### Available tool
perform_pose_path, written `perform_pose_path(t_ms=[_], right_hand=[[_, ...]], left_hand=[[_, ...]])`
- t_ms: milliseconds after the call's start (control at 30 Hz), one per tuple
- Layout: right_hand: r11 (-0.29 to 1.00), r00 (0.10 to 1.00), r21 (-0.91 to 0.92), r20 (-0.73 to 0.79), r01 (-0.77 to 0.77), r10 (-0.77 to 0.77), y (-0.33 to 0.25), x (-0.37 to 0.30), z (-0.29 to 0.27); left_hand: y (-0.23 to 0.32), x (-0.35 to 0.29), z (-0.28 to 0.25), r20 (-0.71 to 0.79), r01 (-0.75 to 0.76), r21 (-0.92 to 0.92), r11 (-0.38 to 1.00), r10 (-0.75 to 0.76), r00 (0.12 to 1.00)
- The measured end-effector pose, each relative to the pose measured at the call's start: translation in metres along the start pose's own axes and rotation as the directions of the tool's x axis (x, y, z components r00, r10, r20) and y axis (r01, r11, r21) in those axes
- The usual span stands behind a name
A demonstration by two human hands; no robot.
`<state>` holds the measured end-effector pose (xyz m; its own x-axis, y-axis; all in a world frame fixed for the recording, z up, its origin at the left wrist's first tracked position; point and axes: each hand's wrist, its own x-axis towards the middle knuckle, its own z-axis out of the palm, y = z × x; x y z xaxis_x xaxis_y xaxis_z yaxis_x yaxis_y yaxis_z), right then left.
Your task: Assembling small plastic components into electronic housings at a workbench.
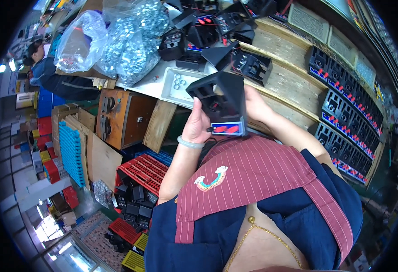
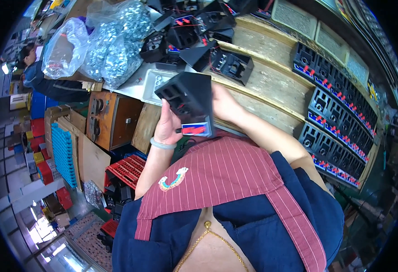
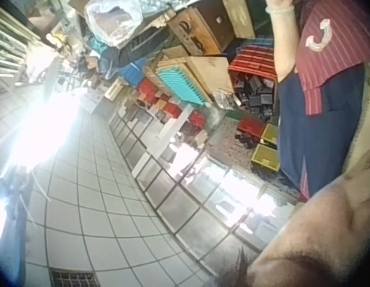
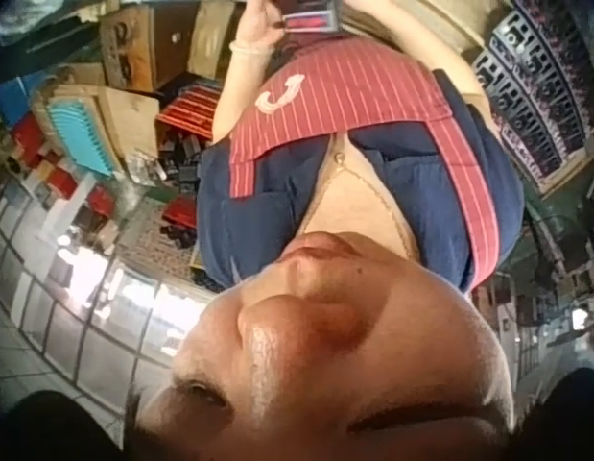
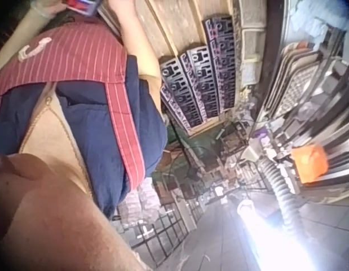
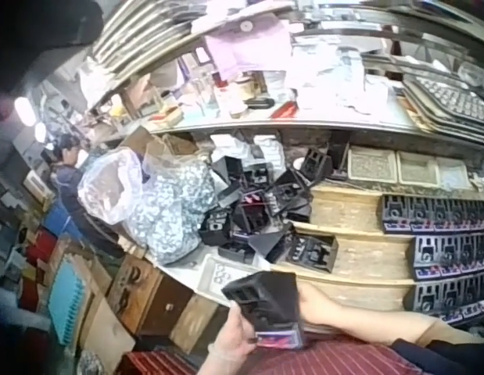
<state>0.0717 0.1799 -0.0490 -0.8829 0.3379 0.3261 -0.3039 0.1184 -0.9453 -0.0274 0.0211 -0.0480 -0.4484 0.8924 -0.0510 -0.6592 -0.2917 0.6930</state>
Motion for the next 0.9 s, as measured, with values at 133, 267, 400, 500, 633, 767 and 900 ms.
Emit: perform_pose_path(t_ms=[133,267,400,500,633,767,900], right_hand=[[0.967,0.976,-0.238,-0.169,0.095,-0.137,0.010,0.010,0.005],[0.655,0.979,-0.737,0.046,0.166,-0.196,-0.035,0.001,0.029],[0.519,0.969,-0.820,0.237,0.241,-0.076,-0.010,0.015,0.057],[0.652,0.857,-0.599,0.489,0.465,-0.161,0.020,0.022,0.074],[0.936,0.926,-0.330,0.376,0.121,0.012,0.041,0.072,0.094],[0.592,0.962,-0.783,0.270,0.191,0.047,0.124,0.130,0.061],[0.273,0.918,-0.929,0.317,0.250,0.238,0.177,0.148,0.070]], left_hand=[[0.000,0.002,-0.022,-0.190,-0.173,-0.133,0.976,0.146,0.971],[-0.025,0.006,-0.034,-0.199,-0.254,-0.192,0.948,0.215,0.956],[-0.054,0.005,-0.053,-0.389,-0.236,-0.035,0.971,0.204,0.898],[-0.061,-0.007,-0.105,-0.368,-0.249,0.150,0.957,0.288,0.884],[0.008,-0.029,-0.146,-0.535,-0.233,-0.016,0.972,0.188,0.823],[0.044,-0.051,-0.184,-0.619,-0.311,-0.017,0.950,0.235,0.750],[0.059,-0.047,-0.175,-0.635,-0.270,-0.044,0.962,0.182,0.751]])
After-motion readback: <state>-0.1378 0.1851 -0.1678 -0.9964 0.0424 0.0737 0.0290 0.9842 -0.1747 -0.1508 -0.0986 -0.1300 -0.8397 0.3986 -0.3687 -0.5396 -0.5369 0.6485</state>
